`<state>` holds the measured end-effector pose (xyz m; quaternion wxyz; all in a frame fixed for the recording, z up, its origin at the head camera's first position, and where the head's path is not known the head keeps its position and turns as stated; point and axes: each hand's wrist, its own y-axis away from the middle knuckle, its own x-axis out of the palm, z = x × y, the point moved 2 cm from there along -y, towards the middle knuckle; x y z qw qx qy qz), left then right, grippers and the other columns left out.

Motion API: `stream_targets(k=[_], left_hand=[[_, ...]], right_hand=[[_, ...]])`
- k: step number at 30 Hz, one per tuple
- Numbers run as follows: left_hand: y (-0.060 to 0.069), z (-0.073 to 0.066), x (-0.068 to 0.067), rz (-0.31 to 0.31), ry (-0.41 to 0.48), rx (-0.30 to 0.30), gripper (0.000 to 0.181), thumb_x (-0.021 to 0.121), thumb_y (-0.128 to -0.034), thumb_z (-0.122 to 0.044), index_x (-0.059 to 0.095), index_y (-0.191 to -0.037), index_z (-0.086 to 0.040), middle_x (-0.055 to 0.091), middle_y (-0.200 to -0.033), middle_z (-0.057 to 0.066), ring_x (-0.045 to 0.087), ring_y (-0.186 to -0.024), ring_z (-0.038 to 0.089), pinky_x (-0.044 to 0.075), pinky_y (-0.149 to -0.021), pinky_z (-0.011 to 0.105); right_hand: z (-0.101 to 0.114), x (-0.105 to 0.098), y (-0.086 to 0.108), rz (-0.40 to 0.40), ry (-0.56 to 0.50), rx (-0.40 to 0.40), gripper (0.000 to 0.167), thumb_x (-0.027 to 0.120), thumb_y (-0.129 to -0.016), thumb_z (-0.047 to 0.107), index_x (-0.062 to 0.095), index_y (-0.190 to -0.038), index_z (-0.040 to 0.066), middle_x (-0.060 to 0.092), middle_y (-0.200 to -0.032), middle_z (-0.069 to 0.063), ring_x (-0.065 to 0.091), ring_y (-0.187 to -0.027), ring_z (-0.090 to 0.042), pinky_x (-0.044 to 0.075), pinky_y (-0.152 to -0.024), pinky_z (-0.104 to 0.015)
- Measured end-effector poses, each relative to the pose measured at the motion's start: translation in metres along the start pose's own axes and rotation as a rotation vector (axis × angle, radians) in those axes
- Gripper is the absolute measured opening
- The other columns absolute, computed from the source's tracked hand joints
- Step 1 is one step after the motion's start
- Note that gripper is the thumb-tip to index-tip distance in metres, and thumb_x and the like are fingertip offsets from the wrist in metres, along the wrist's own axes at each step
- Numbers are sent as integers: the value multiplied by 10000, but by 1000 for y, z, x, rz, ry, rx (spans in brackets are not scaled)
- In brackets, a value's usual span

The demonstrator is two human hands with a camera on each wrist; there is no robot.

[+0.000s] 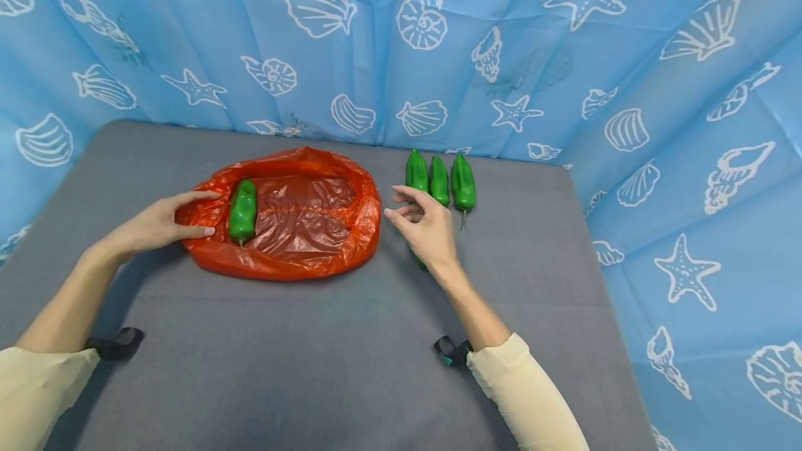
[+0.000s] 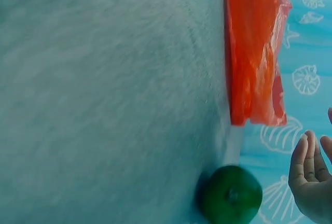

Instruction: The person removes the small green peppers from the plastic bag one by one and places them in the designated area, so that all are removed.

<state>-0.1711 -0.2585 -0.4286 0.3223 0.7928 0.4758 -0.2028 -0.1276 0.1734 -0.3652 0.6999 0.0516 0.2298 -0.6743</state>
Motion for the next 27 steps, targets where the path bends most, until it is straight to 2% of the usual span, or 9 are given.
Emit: stream_targets(k=[4, 8, 12, 16, 21, 27], left_hand=[[-1, 1, 4, 7, 2, -12, 778, 694, -940, -353, 302, -1538, -47, 214, -1555, 345, 238, -1390, 542, 260, -1073, 708], [0, 1, 5, 13, 5, -29, 800, 691, -940, -368, 282, -1546, -42, 198, -1555, 355, 221, -1391, 556, 249, -1070, 719], [2, 2, 3, 18, 12, -27, 793, 686, -947, -347, 273, -1550, -39, 192, -1555, 357, 222, -1388, 558, 252, -1068, 719], [2, 2, 2, 13, 27, -12, 757, 682, -954, -310, 289, -1543, -40, 222, -1551, 342, 268, -1376, 528, 294, -1061, 701], [-1, 0, 0, 7, 28, 5, 732, 682, -956, -286, 306, -1536, -46, 232, -1554, 328, 279, -1377, 512, 306, -1058, 697], [-1, 0, -2, 26, 22, -15, 747, 670, -964, -275, 270, -1556, -55, 180, -1563, 352, 227, -1388, 555, 261, -1063, 719]], right_hand=[[0, 9, -3, 19, -24, -6, 377, 729, -883, -2, 649, -1250, -24, 688, -1114, -234, 681, -925, -370, 579, -812, -395], [-13, 22, -9, 35, -65, -15, 398, 744, -880, 26, 642, -1261, -26, 683, -1125, -260, 683, -939, -370, 572, -821, -450], [-25, 35, -15, 54, -105, -5, 409, 755, -887, 85, 646, -1275, 16, 686, -1142, -224, 684, -943, -305, 574, -824, -408], [-24, 44, -20, 85, -122, 2, 414, 753, -896, 121, 643, -1288, 46, 683, -1149, -198, 683, -933, -248, 573, -829, -337], [-24, 56, -29, 112, -140, 17, 416, 749, -899, 140, 642, -1294, 66, 689, -1139, -175, 685, -937, -213, 564, -844, -320], [-23, 72, -35, 167, -165, 51, 410, 750, -893, 122, 652, -1291, 123, 691, -1139, -156, 702, -884, -201, 582, -738, -302]])
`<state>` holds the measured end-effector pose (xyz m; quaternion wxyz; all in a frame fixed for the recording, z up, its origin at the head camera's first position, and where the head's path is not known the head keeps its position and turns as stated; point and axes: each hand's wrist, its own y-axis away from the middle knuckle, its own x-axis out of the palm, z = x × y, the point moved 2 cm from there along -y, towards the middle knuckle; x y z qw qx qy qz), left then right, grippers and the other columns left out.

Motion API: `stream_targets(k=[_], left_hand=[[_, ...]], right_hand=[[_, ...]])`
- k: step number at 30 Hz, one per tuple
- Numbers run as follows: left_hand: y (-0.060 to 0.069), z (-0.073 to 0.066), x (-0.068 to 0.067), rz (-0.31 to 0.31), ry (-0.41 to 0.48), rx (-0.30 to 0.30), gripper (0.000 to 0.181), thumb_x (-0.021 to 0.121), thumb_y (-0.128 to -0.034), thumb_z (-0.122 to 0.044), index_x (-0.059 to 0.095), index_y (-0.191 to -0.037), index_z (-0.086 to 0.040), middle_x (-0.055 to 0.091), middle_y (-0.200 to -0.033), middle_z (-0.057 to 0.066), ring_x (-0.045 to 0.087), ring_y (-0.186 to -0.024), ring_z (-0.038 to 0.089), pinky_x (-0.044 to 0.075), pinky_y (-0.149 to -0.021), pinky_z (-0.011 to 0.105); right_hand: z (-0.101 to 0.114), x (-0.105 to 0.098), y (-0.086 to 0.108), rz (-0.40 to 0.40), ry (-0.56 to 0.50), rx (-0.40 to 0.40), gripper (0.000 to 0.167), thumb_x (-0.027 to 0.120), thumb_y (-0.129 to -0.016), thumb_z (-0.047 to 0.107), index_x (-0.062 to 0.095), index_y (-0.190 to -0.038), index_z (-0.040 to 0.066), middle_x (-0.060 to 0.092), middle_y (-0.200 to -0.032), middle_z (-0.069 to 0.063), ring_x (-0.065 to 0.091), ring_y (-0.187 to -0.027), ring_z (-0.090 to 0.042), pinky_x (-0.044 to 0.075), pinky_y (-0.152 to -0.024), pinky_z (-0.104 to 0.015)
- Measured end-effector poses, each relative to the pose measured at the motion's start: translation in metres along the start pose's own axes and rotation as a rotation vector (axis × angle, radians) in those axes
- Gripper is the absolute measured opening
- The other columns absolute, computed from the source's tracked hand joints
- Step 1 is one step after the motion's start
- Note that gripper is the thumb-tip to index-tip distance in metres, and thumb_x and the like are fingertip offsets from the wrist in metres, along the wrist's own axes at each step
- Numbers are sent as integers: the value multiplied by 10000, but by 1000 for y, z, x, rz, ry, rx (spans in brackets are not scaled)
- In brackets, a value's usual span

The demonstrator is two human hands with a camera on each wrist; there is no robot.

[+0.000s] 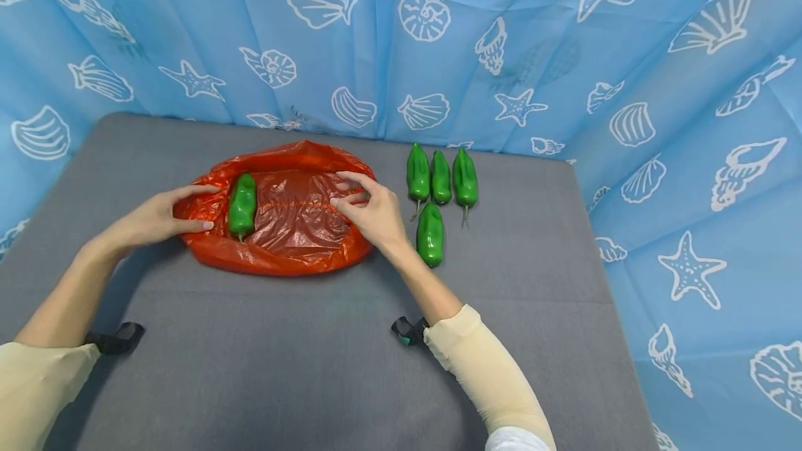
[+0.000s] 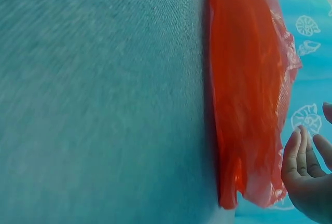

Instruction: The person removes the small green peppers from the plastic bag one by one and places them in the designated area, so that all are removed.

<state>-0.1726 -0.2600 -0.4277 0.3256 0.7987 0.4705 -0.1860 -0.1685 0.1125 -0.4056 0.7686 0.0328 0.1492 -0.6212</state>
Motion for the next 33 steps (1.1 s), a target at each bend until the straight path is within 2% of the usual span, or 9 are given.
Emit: stream_targets(k=[8, 13, 18, 25, 33], left_hand=[[-1, 2, 0, -6, -7, 0, 772, 674, -960, -317, 264, -1557, -49, 175, -1560, 358, 213, -1391, 562, 245, -1067, 721], [-1, 2, 0, -7, -11, -13, 792, 675, -956, -343, 255, -1559, -47, 172, -1562, 356, 210, -1393, 561, 241, -1068, 722], [0, 2, 0, -11, -6, -4, 784, 679, -953, -340, 269, -1551, -42, 200, -1550, 358, 246, -1377, 552, 272, -1058, 714], [1, 1, 1, -16, -6, -2, 771, 677, -955, -343, 282, -1547, -49, 210, -1549, 353, 258, -1372, 549, 280, -1055, 713], [1, 2, 2, -15, -12, -13, 778, 675, -955, -349, 274, -1554, -57, 183, -1558, 357, 225, -1385, 560, 250, -1064, 721]], right_hand=[[8, 23, -7, 49, -37, 6, 461, 753, -881, 77, 619, -1321, 49, 678, -1177, -194, 701, -938, -312, 570, -724, -273], [4, 37, -13, 81, -56, 20, 464, 756, -884, 102, 620, -1327, 87, 676, -1196, -181, 699, -960, -296, 583, -746, -285], [4, 50, -18, 120, -28, 44, 476, 755, -887, 126, 612, -1340, 131, 684, -1191, -152, 699, -959, -238, 583, -756, -281], [3, 64, -26, 185, -12, 86, 519, 755, -892, 154, 576, -1378, 131, 677, -1218, -129, 694, -979, -188, 586, -757, -296], [3, 79, -33, 230, 30, 109, 555, 760, -893, 161, 550, -1400, 80, 686, -1199, -124, 681, -984, -219, 567, -770, -258]])
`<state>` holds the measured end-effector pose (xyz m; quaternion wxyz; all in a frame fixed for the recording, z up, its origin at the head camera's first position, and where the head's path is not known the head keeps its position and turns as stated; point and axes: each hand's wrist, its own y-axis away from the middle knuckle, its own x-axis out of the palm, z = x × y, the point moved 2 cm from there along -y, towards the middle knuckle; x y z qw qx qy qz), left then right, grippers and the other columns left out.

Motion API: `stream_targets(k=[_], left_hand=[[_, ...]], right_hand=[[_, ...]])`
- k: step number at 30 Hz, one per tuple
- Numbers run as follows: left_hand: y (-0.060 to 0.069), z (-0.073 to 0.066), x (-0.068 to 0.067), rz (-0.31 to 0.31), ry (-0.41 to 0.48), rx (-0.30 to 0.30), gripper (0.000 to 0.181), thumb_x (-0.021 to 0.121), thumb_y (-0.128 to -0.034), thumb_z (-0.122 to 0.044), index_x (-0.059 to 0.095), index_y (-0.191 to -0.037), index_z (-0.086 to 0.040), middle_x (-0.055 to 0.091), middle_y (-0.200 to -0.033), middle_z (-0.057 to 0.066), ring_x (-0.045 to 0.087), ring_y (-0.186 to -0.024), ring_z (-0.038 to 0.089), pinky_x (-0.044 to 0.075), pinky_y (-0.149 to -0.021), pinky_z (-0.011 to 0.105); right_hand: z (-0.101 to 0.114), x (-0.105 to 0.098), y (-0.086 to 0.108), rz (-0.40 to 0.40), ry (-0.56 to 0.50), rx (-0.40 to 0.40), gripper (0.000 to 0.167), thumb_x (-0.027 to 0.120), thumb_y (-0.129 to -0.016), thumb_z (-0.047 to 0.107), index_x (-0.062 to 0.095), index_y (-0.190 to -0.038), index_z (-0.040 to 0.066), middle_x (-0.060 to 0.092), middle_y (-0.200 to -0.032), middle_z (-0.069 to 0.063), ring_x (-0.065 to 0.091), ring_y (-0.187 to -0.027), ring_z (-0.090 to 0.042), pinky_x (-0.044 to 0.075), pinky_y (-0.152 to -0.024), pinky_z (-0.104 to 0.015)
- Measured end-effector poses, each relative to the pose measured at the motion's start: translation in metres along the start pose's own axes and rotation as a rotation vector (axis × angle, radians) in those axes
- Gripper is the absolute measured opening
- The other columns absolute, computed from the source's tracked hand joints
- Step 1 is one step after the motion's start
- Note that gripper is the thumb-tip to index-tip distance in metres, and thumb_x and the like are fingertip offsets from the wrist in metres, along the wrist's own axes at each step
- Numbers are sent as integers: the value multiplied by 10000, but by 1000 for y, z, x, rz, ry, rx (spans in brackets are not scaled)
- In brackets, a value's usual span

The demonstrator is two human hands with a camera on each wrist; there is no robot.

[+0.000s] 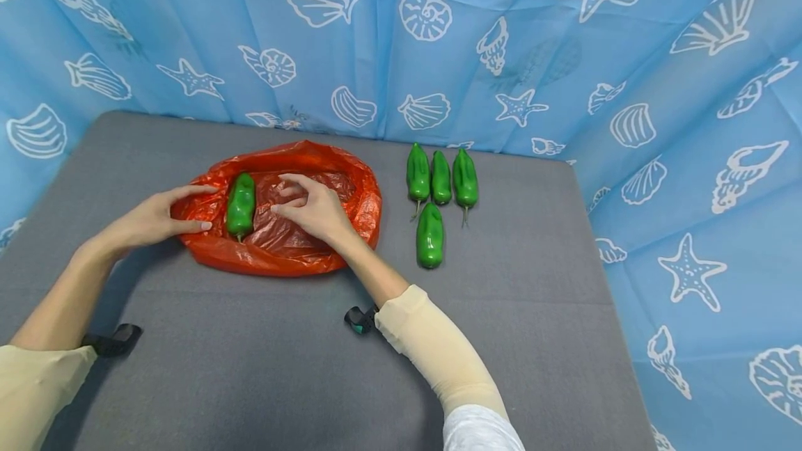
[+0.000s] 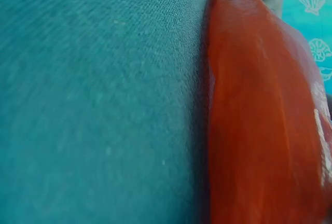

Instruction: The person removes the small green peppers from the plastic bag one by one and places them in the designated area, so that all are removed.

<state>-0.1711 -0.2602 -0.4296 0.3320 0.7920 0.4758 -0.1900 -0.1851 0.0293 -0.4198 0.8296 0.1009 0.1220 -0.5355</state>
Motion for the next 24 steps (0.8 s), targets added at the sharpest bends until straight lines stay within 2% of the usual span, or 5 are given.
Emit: stream_targets(k=[7, 11, 17, 21, 24], left_hand=[[-1, 1, -1, 3, 12, 7, 763, 689, -951, -298, 285, -1547, -45, 200, -1555, 353, 218, -1393, 554, 242, -1075, 713], [0, 0, -2, 2, 9, 13, 773, 688, -949, -323, 285, -1547, -43, 194, -1557, 354, 211, -1395, 557, 240, -1073, 718], [3, 0, 0, -4, -9, 11, 770, 691, -944, -339, 300, -1540, -47, 201, -1560, 345, 242, -1384, 540, 281, -1056, 717], [2, 0, 0, -2, -14, 8, 783, 683, -947, -359, 287, -1546, -46, 180, -1562, 354, 216, -1389, 560, 260, -1056, 729], [0, -2, -1, 1, -16, -1, 794, 678, -948, -372, 275, -1551, -49, 165, -1565, 357, 198, -1393, 569, 241, -1058, 737]], right_hand=[[-1, 10, -9, 19, 22, 8, 583, 779, -879, 187, 548, -1403, 78, 700, -1176, -102, 696, -952, -167, 557, -784, -231], [-2, 14, -15, 28, 40, 19, 598, 782, -875, 186, 539, -1412, 83, 701, -1177, -110, 699, -944, -162, 551, -793, -221], [-5, 23, -22, 44, 82, 35, 592, 787, -872, 209, 552, -1405, 103, 716, -1149, -81, 680, -906, -107, 541, -721, -221], [-3, 27, -27, 66, 82, 46, 597, 785, -874, 220, 548, -1410, 108, 718, -1136, -86, 692, -834, -146, 569, -650, -274], [1, 28, -31, 74, 109, 54, 610, 782, -877, 251, 539, -1423, 130, 715, -1144, -68, 686, -857, -137, 567, -680, -267]])
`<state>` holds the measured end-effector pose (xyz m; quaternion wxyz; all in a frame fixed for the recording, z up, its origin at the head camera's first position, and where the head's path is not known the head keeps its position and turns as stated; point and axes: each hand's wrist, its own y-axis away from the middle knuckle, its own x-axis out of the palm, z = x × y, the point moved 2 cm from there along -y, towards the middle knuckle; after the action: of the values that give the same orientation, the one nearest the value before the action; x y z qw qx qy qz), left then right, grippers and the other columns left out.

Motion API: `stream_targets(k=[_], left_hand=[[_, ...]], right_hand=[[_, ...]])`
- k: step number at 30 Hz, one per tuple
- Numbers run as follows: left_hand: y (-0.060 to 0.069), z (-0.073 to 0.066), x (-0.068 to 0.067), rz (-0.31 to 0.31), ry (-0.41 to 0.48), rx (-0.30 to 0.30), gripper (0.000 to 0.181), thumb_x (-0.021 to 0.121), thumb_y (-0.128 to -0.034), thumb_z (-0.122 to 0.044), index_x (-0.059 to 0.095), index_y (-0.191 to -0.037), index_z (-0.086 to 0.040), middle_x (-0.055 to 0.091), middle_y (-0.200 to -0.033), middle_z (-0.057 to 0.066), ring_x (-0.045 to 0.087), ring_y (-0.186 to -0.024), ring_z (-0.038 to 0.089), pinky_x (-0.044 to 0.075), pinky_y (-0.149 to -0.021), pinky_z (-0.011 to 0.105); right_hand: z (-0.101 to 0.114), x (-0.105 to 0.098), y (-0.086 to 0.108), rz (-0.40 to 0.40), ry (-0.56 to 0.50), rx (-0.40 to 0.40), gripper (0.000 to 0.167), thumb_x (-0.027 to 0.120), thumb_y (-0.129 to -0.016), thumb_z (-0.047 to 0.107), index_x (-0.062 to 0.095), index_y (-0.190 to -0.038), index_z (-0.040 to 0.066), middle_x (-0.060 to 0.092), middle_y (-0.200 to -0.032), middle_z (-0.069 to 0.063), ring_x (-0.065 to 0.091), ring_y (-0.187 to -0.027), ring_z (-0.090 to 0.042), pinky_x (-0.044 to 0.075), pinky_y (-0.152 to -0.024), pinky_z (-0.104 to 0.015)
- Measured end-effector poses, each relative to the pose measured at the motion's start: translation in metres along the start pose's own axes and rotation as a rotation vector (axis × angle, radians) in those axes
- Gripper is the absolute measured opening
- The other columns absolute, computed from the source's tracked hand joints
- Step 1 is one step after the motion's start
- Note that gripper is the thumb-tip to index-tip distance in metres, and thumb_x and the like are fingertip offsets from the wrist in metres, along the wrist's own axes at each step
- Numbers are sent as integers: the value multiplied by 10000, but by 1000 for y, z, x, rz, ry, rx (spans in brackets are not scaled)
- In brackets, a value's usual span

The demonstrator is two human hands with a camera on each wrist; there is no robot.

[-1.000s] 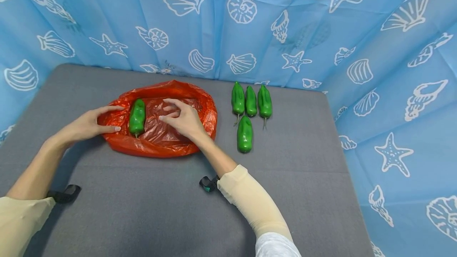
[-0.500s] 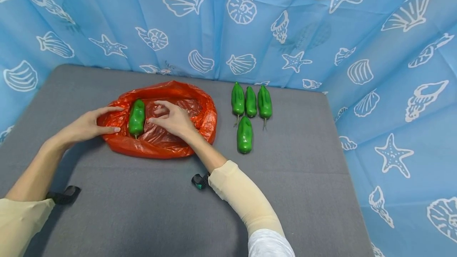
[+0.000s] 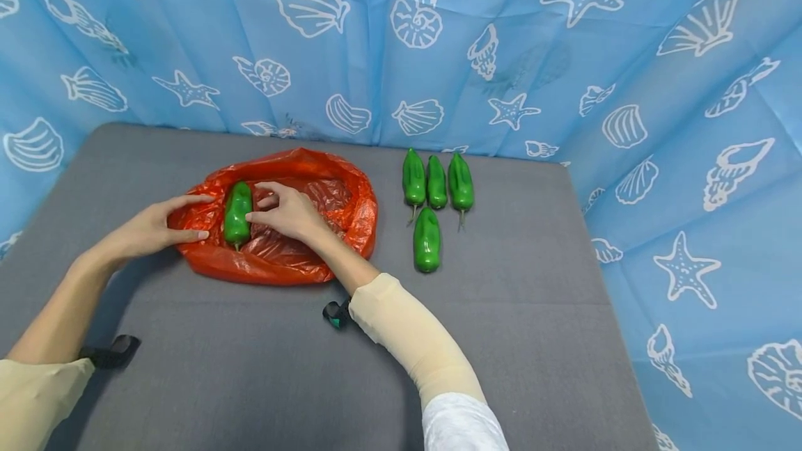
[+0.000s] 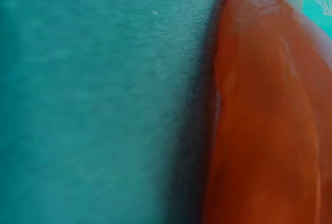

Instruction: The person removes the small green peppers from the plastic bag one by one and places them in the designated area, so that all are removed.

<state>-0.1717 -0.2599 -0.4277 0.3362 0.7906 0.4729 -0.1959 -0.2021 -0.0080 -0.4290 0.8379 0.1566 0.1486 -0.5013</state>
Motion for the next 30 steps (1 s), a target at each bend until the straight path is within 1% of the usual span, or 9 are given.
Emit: stream_targets(k=[4, 7, 9, 13, 16, 20, 24, 27, 30], left_hand=[[-2, -1, 1, -2, 2, -6, 785, 683, -945, -370, 287, -1549, -61, 177, -1570, 342, 201, -1401, 552, 235, -1066, 732], [-3, -2, 3, -3, 2, 0, 782, 684, -944, -370, 293, -1547, -62, 181, -1570, 339, 204, -1402, 547, 235, -1069, 729], [-3, -2, 3, 0, 4, -1, 790, 682, -945, -374, 284, -1550, -61, 176, -1569, 344, 205, -1399, 553, 237, -1067, 729], [-3, -2, 4, -2, 12, -9, 801, 680, -946, -382, 271, -1559, -66, 164, -1574, 344, 193, -1404, 558, 223, -1072, 729], [-2, -1, 3, -4, 18, -7, 803, 679, -946, -385, 269, -1560, -69, 161, -1575, 344, 186, -1406, 559, 212, -1074, 732], [0, -2, 2, -6, 25, 0, 797, 675, -950, -378, 267, -1561, -68, 163, -1572, 348, 192, -1400, 563, 216, -1068, 736], [1, -2, 2, -12, 30, 2, 773, 673, -953, -371, 288, -1553, -73, 195, -1569, 333, 224, -1400, 538, 240, -1070, 724], [2, -2, 2, -13, 25, -3, 776, 673, -950, -381, 291, -1552, -75, 204, -1567, 330, 235, -1397, 532, 252, -1065, 723], [2, -2, 1, -16, 16, -7, 785, 673, -947, -395, 289, -1553, -76, 200, -1568, 331, 233, -1396, 535, 254, -1063, 724]], right_hand=[[3, 2, -6, 5, 84, 18, 633, 791, -864, 300, 537, -1429, 168, 715, -1145, -20, 655, -968, -82, 520, -788, -221], [3, 5, -10, 23, 146, 29, 650, 799, -856, 315, 533, -1433, 176, 710, -1148, -19, 648, -996, -91, 510, -827, -223], [3, 8, -12, 34, 178, 30, 651, 796, -860, 316, 529, -1435, 169, 702, -1154, -29, 641, -1000, -97, 508, -832, -220], [4, 12, -15, 34, 210, 7, 618, 775, -879, 313, 539, -1428, 155, 693, -1144, -33, 633, -986, -99, 503, -792, -207], [6, 16, -16, 12, 221, 0, 584, 771, -881, 321, 565, -1406, 171, 693, -1120, -8, 632, -969, -86, 498, -769, -194], [6, 22, -17, -22, 241, 15, 560, 774, -874, 353, 592, -1379, 195, 697, -1091, 17, 630, -943, -72, 491, -750, -178], [9, 27, -17, -28, 284, 15, 594, 760, -876, 401, 572, -1402, 200, 681, -1100, 16, 615, -923, -78, 489, -724, -187], [10, 32, -17, -32, 335, 20, 643, 761, -861, 447, 552, -1426, 220, 667, -1127, 32, 595, -927, -74, 482, -729, -195], [11, 36, -18, -59, 373, 25, 671, 764, -845, 484, 551, -1431, 236, 671, -1132, 40, 586, -893, -75, 475, -702, -202]])
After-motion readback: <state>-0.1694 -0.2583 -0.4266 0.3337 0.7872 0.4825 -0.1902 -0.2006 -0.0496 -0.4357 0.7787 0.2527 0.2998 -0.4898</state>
